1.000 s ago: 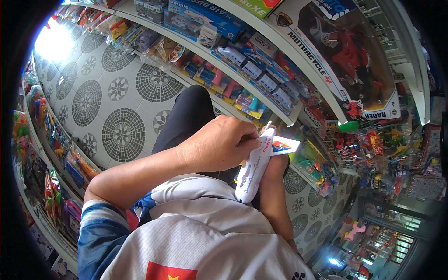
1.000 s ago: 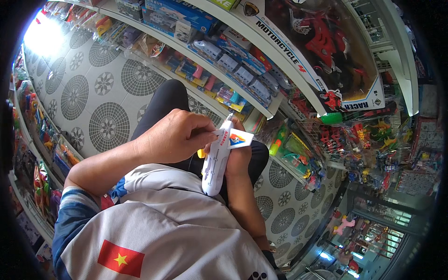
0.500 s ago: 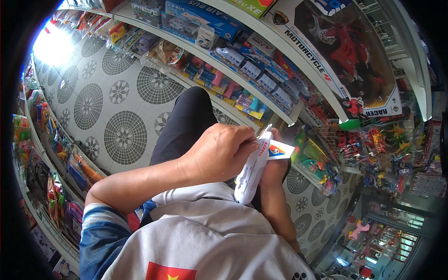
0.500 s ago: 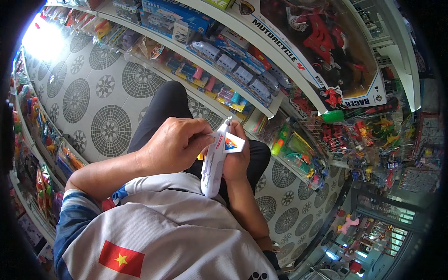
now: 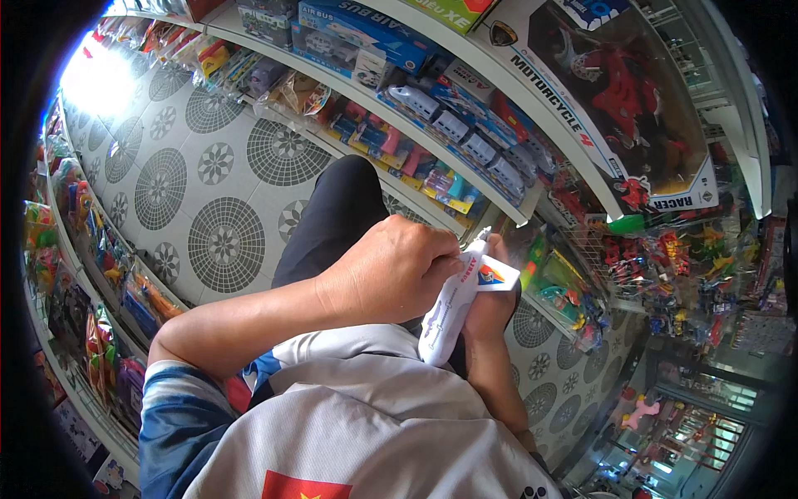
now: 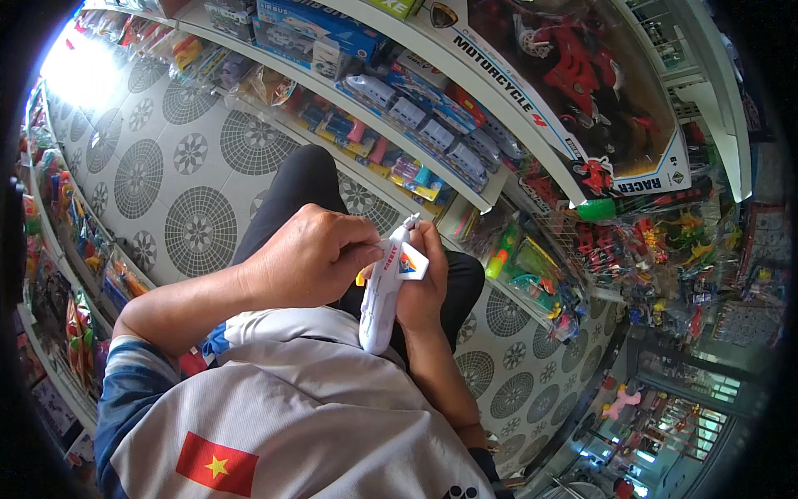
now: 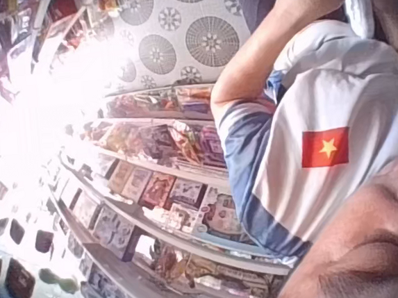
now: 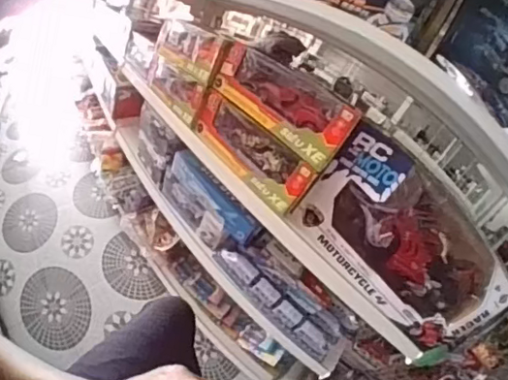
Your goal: The person is assembling a small white and red toy airplane by attaching the wings and tail fin.
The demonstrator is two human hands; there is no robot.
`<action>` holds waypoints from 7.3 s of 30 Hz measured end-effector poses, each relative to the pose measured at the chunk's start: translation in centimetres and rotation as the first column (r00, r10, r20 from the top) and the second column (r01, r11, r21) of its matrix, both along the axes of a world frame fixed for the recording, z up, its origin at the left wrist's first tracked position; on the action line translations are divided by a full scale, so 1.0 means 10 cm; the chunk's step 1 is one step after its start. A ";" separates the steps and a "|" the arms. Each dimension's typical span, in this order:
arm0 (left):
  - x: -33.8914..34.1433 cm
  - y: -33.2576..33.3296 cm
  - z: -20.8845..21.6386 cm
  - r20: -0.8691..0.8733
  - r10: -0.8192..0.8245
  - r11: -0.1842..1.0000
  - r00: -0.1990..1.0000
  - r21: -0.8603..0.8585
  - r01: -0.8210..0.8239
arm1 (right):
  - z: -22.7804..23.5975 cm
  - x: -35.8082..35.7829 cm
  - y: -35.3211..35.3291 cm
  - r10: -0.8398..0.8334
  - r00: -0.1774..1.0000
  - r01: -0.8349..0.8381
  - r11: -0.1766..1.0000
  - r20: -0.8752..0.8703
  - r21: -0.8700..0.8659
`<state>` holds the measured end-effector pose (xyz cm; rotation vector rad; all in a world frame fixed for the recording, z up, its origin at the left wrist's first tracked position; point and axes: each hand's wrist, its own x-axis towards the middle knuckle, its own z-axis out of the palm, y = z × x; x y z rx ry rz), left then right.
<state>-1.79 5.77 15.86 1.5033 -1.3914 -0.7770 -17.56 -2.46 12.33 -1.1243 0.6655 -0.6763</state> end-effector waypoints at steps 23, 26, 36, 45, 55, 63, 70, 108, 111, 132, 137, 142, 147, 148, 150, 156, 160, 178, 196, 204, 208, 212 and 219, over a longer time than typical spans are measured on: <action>0.05 -0.06 -0.01 -0.036 -0.025 1.000 0.999 0.011 0.025 | 0.11 0.07 0.08 -0.171 0.949 0.064 0.926 -0.263 -0.372; 0.04 -0.08 0.01 -0.041 -0.034 0.999 0.999 0.018 0.035 | 0.11 0.03 0.01 -0.095 0.973 0.053 0.979 -0.211 -0.196; 0.04 -0.07 -0.06 -0.115 -0.081 0.995 0.990 0.050 0.088 | 0.02 0.06 -0.06 -0.160 0.979 0.157 0.987 -0.126 -0.033; 0.05 -0.09 -0.12 -0.328 -0.099 0.980 0.939 0.132 0.149 | -0.07 0.00 -0.08 -0.079 0.996 0.081 0.995 -0.033 0.055; 0.13 -0.11 -0.10 -0.405 -0.172 0.943 0.898 0.195 0.269 | -0.36 -0.08 -0.23 -0.002 0.989 -0.055 0.924 0.148 0.380; 0.13 -0.14 -0.12 -0.462 -0.154 0.945 0.873 0.189 0.267 | -0.48 -0.11 -0.30 0.000 0.984 -0.069 0.920 0.178 0.387; 0.14 -0.14 -0.09 -0.352 -0.141 0.960 0.925 0.180 0.215 | -0.27 0.04 -0.19 -0.001 0.986 -0.069 0.904 0.165 0.423; 0.15 -0.06 0.00 0.037 -0.151 0.988 0.988 -0.012 0.152 | 0.07 0.02 -0.01 0.058 0.998 -0.059 0.997 -0.025 -0.049; 0.15 -0.04 0.00 0.053 -0.145 0.989 0.988 -0.017 0.146 | 0.06 0.02 0.01 -0.004 0.994 -0.007 0.995 -0.106 -0.097; 0.13 -0.07 0.07 0.106 -0.170 0.985 0.980 -0.008 0.172 | 0.16 0.04 0.06 -0.042 0.988 0.016 0.984 -0.146 -0.178; 0.13 -0.07 0.07 0.191 -0.161 0.984 0.968 -0.049 0.173 | 0.13 0.03 0.08 -0.011 0.996 -0.001 0.989 -0.085 -0.145; 0.13 -0.08 0.04 0.128 -0.162 0.987 0.979 -0.004 0.164 | 0.14 0.07 0.07 -0.062 0.991 0.042 0.986 -0.121 -0.160; 0.15 -0.09 0.05 0.100 -0.147 0.989 0.984 0.017 0.146 | 0.08 0.07 0.00 -0.021 0.996 0.010 0.991 -0.083 -0.130; 0.16 -0.11 0.05 0.113 -0.176 0.984 0.978 0.032 0.174 | 0.07 0.09 -0.02 -0.023 0.995 0.016 0.997 -0.092 -0.078; 0.21 -0.12 0.03 0.075 -0.200 0.980 0.977 0.016 0.200 | 0.06 0.10 -0.06 -0.026 0.994 0.023 0.999 -0.103 -0.027; 0.23 -0.07 -0.03 -0.024 -0.209 0.977 0.978 0.028 0.210 | 0.01 0.08 -0.11 0.014 0.996 -0.011 0.999 -0.089 0.035; 0.17 -0.08 -0.08 0.077 -0.152 0.988 0.985 0.015 0.151 | 0.09 0.12 -0.08 -0.012 0.990 0.019 0.999 -0.139 0.049; 0.04 -0.08 -0.09 0.041 -0.144 0.987 0.989 0.072 0.140 | 0.15 0.09 0.04 -0.151 0.954 0.080 0.961 -0.260 -0.264; 0.06 -0.22 -0.02 -0.077 -0.143 0.989 0.987 -0.055 0.139 | 0.02 -0.01 -0.32 -0.358 0.934 0.349 0.918 0.014 0.188; -0.25 -0.25 -0.35 -0.921 -0.231 0.949 0.312 -0.142 0.282 | 0.12 0.04 -0.20 -0.134 0.961 0.045 0.938 0.241 0.344; -0.34 -0.21 -0.28 -0.979 -0.163 0.957 0.119 -0.128 0.259 | 0.00 0.05 -0.16 -0.178 0.965 0.115 0.947 0.191 0.301; -0.36 -0.15 -0.35 -0.991 -0.128 0.963 0.024 -0.118 0.244 | 0.10 0.12 -0.06 -0.256 0.943 0.258 0.966 0.211 0.020; -0.37 -0.09 -0.44 -0.926 -0.225 0.968 0.304 -0.176 0.180 | 0.00 0.08 -0.11 -0.336 0.935 0.260 0.867 -0.115 -0.425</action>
